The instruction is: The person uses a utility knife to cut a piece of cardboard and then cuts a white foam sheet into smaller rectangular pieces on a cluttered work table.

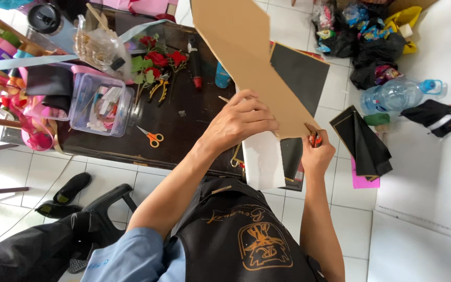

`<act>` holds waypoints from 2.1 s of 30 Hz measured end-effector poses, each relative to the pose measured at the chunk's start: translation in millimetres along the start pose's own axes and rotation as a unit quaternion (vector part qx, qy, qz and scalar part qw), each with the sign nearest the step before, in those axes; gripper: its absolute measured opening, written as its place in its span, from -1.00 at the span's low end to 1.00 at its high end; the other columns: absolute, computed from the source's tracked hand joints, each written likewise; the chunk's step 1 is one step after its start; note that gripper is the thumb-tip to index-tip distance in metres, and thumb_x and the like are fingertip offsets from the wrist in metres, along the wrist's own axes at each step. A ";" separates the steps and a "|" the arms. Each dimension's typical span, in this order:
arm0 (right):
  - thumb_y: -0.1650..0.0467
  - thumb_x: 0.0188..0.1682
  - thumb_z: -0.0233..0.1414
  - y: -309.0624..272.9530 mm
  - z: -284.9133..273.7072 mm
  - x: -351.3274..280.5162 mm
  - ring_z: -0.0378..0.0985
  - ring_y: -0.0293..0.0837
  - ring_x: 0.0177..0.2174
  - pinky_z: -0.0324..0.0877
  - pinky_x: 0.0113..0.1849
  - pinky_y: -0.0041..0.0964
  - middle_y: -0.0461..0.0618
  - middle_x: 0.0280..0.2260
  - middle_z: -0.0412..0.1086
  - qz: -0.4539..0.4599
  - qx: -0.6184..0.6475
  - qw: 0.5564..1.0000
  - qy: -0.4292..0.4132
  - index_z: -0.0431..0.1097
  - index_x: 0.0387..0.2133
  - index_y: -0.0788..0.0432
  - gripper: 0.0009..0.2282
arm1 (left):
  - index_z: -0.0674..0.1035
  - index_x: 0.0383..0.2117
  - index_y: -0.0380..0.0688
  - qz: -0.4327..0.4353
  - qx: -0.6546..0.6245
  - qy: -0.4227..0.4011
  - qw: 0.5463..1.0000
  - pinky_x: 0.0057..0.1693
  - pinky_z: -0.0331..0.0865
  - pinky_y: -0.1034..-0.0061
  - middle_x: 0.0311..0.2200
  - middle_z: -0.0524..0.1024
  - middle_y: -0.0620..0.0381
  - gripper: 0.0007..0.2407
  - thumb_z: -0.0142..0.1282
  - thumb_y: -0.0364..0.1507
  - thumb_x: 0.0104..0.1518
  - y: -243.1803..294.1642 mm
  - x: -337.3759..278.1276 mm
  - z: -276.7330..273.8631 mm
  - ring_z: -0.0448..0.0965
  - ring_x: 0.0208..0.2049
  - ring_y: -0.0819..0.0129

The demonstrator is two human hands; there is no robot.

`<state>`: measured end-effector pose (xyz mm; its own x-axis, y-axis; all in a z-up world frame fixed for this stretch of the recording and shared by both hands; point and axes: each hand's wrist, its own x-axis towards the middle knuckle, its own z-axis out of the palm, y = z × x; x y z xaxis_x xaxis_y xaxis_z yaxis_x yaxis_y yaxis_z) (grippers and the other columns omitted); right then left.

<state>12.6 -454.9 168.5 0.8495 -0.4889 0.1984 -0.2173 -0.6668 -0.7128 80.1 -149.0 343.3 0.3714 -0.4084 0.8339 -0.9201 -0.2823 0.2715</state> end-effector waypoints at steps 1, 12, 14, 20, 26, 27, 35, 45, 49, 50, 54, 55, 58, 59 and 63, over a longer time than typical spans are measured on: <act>0.38 0.06 0.32 1.4 6.5 2.6 0.64 0.11 -0.45 0.51 -0.29 -0.09 0.02 -0.56 0.47 -0.001 0.000 1.000 0.000 0.58 -0.20 -0.04 -0.89 | 0.69 -0.31 0.00 0.000 0.001 0.001 1.000 0.27 0.43 0.26 -0.35 0.63 0.30 -0.91 0.20 -0.44 0.38 -0.3 -5.4 -5.4 0.63 -0.15 0.31; 0.58 -0.02 0.15 -75.3 34.1 -34.2 0.52 -0.05 -0.50 0.48 -0.33 -0.23 0.12 -0.40 0.62 -0.037 0.095 0.989 -0.104 0.46 -0.38 0.10 -0.88 | 0.74 -0.19 0.02 -0.005 0.060 -0.028 0.998 0.11 0.46 0.32 -0.23 0.70 0.24 -0.87 0.12 -0.40 0.45 57.0 -19.6 -67.4 0.68 -0.12 0.27; 0.56 -0.10 0.24 -47.4 65.2 -46.4 0.52 -0.10 -0.52 0.47 -0.37 -0.28 0.02 -0.47 0.55 -0.032 0.086 0.987 -0.135 0.49 -0.38 0.05 -0.85 | 0.75 -0.20 -0.02 -0.026 0.077 -0.034 0.996 0.09 0.47 0.32 -0.28 0.71 0.19 -0.91 0.20 -0.47 0.37 47.2 -19.7 -74.3 0.68 -0.18 0.25; 0.23 -0.11 0.48 19.3 98.7 -55.5 0.60 -0.04 -0.48 0.50 -0.32 -0.14 0.00 -0.54 0.49 -0.043 0.097 0.973 -0.206 0.38 -0.41 0.03 -0.65 | 0.70 -0.03 -0.01 -0.064 0.110 -0.042 0.991 0.17 0.47 0.27 -0.20 0.67 0.16 -0.84 0.13 -0.32 0.44 0.7 -26.4 -48.6 0.65 -0.14 0.24; 0.28 0.09 0.31 -12.2 84.3 -48.1 0.55 -0.13 -0.53 0.47 -0.41 -0.18 0.02 -0.50 0.52 0.061 0.177 0.946 -0.264 0.40 -0.28 0.16 -0.74 | 0.34 0.43 0.21 -0.089 0.221 -0.152 0.959 0.52 0.08 -0.28 0.29 0.27 0.22 -0.48 0.07 0.08 0.47 -38.8 -7.3 14.5 0.18 0.36 0.30; 0.31 0.11 0.26 -17.3 84.0 -50.6 0.48 -0.13 -0.48 0.43 -0.41 -0.20 0.05 -0.41 0.55 0.135 0.210 0.923 -0.291 0.47 -0.16 0.23 -0.77 | 0.05 0.66 0.35 -0.141 0.278 -0.266 0.912 0.61 -0.08 -0.47 0.66 -0.17 0.34 -0.34 -0.02 0.25 0.64 -42.2 -6.7 20.9 -0.27 0.66 0.42; 0.34 0.09 0.33 -33.8 68.0 -48.3 0.69 -0.05 -0.31 0.57 -0.16 -0.07 0.01 -0.30 0.57 0.256 0.362 0.884 -0.149 0.53 -0.14 0.19 -0.79 | -0.11 0.67 0.05 -0.392 0.067 -0.105 0.912 0.55 -0.21 -0.47 0.67 -0.34 -0.15 -0.16 0.09 0.04 0.40 -53.7 -114.7 80.1 -0.42 0.66 -0.24; 0.54 0.03 0.27 45.6 71.7 -33.4 0.75 0.11 -0.17 0.61 -0.11 0.13 0.04 -0.25 0.62 0.334 0.514 0.715 -0.337 0.57 -0.08 0.15 -0.79 | -0.01 0.64 0.23 -0.337 0.148 -0.330 0.869 0.46 -0.34 -0.60 0.67 -0.23 -0.04 -0.08 0.34 -0.11 0.16 37.4 -137.8 67.2 -0.31 0.65 -0.13; 0.53 0.05 0.25 46.5 90.7 -25.7 0.73 0.17 -0.13 0.56 -0.06 0.21 0.11 -0.18 0.61 0.337 0.479 0.711 -0.388 0.57 -0.05 0.22 -0.79 | 0.05 0.62 0.36 -0.382 0.144 -0.342 0.846 0.41 -0.30 -0.70 0.66 -0.23 -0.10 -0.12 0.34 -0.11 0.14 31.2 -167.8 74.7 -0.33 0.64 -0.22; 0.53 0.02 0.29 39.1 90.1 -25.5 0.70 0.09 -0.21 0.54 -0.09 0.08 0.02 -0.28 0.57 0.354 0.454 0.719 -0.391 0.54 -0.16 0.19 -0.84 | 0.10 0.61 0.33 -0.381 0.179 -0.341 0.841 0.41 -0.29 -0.69 0.64 -0.18 -0.15 -0.13 0.35 -0.04 0.12 24.4 -180.4 77.5 -0.28 0.63 -0.26; 0.56 -0.04 0.34 39.4 93.4 -19.3 0.63 0.03 -0.33 0.52 -0.17 -0.02 -0.03 -0.44 0.48 0.402 0.400 0.739 -0.363 0.50 -0.35 0.18 -0.85 | 0.18 0.59 0.13 -0.471 0.279 -0.255 0.797 0.44 -0.13 -0.60 0.59 0.00 -0.25 -0.14 0.29 0.08 0.16 -1.4 -196.9 59.4 -0.13 0.60 -0.34; 0.56 -0.04 0.34 29.7 88.3 -20.4 0.63 0.03 -0.33 0.52 -0.17 -0.02 -0.03 -0.44 0.48 0.402 0.400 0.739 -0.364 0.50 -0.35 0.18 -0.85 | 0.18 0.59 0.13 -0.471 0.279 -0.255 0.797 0.44 -0.13 -0.60 0.59 0.00 -0.25 -0.14 0.29 0.08 0.16 -12.2 -211.6 48.3 -0.13 0.60 -0.34; 0.54 -0.04 0.36 -2.2 66.3 -17.0 0.59 -0.04 -0.40 0.51 -0.25 -0.15 -0.11 -0.51 0.41 0.415 0.357 0.753 -0.365 0.50 -0.42 0.09 -0.83 | 0.20 0.59 0.12 -0.601 0.231 -0.186 0.743 0.38 -0.01 -0.67 0.55 0.08 -0.26 -0.25 0.19 0.03 0.29 -38.2 -248.7 29.7 -0.08 0.56 -0.45; 0.54 -0.02 0.36 -19.5 60.9 -14.7 0.53 -0.10 -0.41 0.45 -0.27 -0.21 -0.17 -0.52 0.37 0.408 0.346 0.761 -0.368 0.47 -0.44 0.06 -0.80 | 0.09 0.62 0.22 -0.645 0.195 -0.181 0.717 0.36 -0.04 -0.73 0.59 -0.02 -0.22 -0.19 0.14 0.13 0.28 -41.7 -260.3 25.4 -0.19 0.58 -0.45; 0.52 0.03 0.32 -23.7 54.4 -14.1 0.46 -0.05 -0.43 0.43 -0.41 -0.10 -0.13 -0.52 0.28 0.386 0.300 0.779 -0.393 0.43 -0.44 0.12 -0.82 | -0.09 0.65 0.26 -0.774 0.076 -0.101 0.620 0.38 -0.11 -0.77 0.60 -0.19 -0.26 -0.19 -0.06 0.19 0.34 -44.4 -286.8 14.3 -0.33 0.61 -0.39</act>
<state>31.9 -401.6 145.9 0.6608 0.0383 -0.7496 -0.7451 0.1540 -0.6490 16.2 -31.8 85.2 0.8173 0.3585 -0.4511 0.5755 -0.5441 0.6105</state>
